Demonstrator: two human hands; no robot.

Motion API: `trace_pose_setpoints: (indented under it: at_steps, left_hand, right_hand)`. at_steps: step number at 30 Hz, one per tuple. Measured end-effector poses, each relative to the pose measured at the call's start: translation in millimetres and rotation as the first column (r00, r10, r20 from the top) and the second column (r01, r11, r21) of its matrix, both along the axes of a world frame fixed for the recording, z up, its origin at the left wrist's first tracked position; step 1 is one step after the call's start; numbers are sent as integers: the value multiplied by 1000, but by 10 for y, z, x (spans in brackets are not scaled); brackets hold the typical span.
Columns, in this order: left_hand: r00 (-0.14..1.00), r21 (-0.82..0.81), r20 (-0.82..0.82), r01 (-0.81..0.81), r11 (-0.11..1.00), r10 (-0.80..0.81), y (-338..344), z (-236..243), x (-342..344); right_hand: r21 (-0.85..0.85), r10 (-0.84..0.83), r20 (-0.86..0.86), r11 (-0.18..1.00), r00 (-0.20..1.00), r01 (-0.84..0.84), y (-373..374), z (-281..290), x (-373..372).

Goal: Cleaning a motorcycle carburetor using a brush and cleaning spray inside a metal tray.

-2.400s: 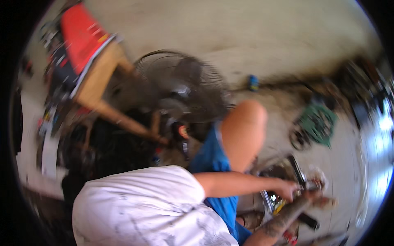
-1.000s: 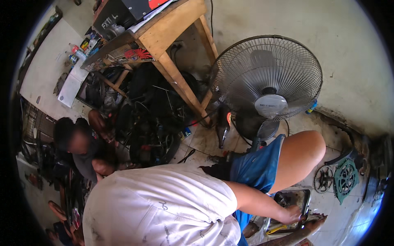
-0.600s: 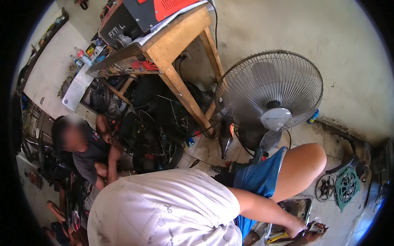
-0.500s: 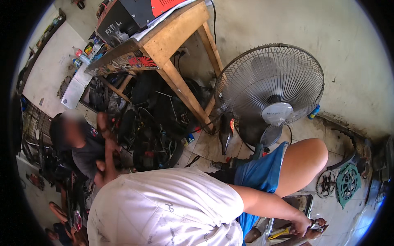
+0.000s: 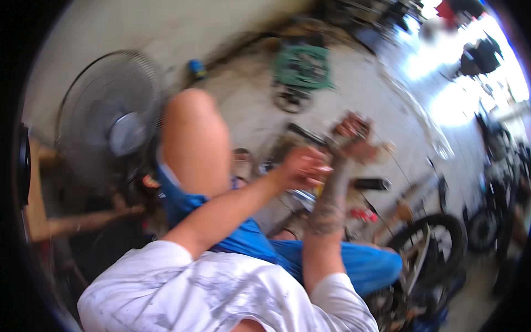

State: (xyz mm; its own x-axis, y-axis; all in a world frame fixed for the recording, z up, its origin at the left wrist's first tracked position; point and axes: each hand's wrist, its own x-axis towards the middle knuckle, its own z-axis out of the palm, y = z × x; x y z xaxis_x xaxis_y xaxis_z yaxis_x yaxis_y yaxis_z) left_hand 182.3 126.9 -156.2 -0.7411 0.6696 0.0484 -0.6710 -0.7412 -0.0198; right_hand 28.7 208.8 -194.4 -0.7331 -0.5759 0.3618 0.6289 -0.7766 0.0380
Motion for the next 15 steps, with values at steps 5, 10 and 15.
trace_pose_setpoints:
  at_steps: [5, 10, 15]
  left_hand:
    - [997, -132, -33, 67, 989, -72, 2, 17, -150]
    - [997, -347, -14, 64, 936, -73, -117, -578, -241]
    - [967, -589, 196, -14, 808, 160, 25, -860, -275]
  right_hand:
    - [97, -123, 101, 989, 987, 113, 325, 119, 321]
    - [583, -504, 268, 764, 821, 278, 435, -312, 236]
    - [809, -539, 133, 544, 832, 223, 537, -878, 408]
